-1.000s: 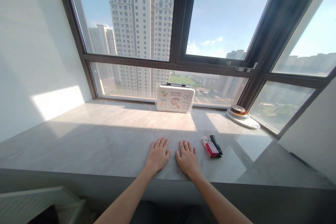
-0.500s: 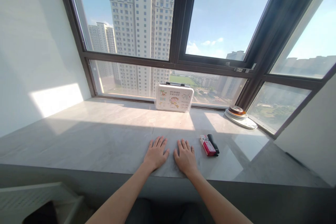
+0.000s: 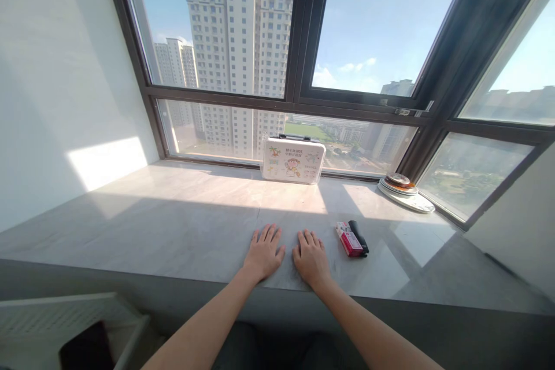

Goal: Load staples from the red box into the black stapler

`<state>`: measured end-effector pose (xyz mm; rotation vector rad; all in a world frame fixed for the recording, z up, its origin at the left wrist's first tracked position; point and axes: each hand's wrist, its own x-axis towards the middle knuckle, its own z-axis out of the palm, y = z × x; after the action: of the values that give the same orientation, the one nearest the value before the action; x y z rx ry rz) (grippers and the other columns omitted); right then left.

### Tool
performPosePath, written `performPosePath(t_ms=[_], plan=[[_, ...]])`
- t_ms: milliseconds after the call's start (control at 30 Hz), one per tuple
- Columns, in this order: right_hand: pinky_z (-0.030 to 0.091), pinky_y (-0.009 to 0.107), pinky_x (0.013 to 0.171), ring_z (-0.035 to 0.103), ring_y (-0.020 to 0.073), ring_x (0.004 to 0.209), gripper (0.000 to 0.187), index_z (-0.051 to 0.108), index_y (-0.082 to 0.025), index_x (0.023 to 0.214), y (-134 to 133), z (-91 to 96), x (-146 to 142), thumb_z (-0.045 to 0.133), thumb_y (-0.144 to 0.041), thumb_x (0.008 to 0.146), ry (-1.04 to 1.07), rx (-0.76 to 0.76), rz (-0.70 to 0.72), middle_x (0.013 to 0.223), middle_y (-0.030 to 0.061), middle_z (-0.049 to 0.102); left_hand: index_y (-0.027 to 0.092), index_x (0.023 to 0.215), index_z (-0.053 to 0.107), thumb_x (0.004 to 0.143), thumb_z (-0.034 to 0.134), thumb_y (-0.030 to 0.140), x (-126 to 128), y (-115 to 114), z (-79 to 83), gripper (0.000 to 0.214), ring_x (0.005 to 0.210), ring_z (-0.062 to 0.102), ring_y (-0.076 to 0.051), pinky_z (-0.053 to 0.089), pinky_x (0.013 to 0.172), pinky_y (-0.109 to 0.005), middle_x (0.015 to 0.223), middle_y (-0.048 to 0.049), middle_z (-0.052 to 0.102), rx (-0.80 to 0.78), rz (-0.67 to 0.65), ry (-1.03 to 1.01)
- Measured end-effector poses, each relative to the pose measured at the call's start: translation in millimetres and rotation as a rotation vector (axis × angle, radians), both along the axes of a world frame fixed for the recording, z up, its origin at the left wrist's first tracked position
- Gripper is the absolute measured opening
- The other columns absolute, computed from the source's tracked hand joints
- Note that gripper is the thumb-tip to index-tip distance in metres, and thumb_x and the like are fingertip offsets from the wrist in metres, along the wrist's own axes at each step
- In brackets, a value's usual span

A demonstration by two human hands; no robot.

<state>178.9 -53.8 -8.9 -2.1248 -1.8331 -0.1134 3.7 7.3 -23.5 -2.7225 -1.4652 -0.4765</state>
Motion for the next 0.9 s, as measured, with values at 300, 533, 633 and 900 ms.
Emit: performPosePath(t_ms=[300,533,633,900], plan=[[0.005,0.044,0.12,0.014,0.0288,0.151,0.07,0.033,-0.022,0.157,2.7,-0.7,4.5,0.039,-0.055,0.095,0.042,-0.087,0.011,0.165,0.008,0.024,0.027,0.158,0.026,0.099,0.031,0.058,-1.2,-3.4,1.1,0.067,0.153,0.014,-0.032,0.008,0.122,-0.054,0.166,-0.0062,0.022,0.004,-0.025,0.019],[0.001,0.045,0.12,0.007,0.0268,0.153,0.075,0.025,-0.023,0.16,1.3,-1.5,5.7,0.036,-0.06,0.095,0.06,-0.12,0.013,0.167,0.0058,0.015,0.027,0.158,0.025,0.098,0.032,0.062,-1.7,-5.2,2.0,0.07,0.152,0.014,-0.032,0.008,0.122,-0.054,0.166,-0.0075,0.022,-0.007,-0.035,0.025],[0.002,0.044,0.12,0.009,0.0267,0.153,0.073,0.027,-0.024,0.159,-0.8,-1.4,4.6,0.035,-0.059,0.095,0.06,-0.1,0.011,0.167,0.0055,0.017,0.027,0.158,0.025,0.098,0.031,0.063,-1.8,-5.8,1.3,0.07,0.152,0.014,-0.032,0.008,0.122,-0.053,0.166,-0.0074,0.022,-0.011,-0.034,0.022],[0.004,0.045,0.12,0.012,0.028,0.152,0.069,0.032,-0.023,0.158,-3.7,-0.9,3.6,0.037,-0.053,0.096,0.052,-0.085,0.018,0.166,0.0069,0.02,0.026,0.158,0.026,0.098,0.033,0.061,-3.2,-9.7,0.6,0.069,0.153,0.013,-0.032,0.007,0.122,-0.054,0.166,-0.0079,0.021,-0.007,-0.044,0.016]])
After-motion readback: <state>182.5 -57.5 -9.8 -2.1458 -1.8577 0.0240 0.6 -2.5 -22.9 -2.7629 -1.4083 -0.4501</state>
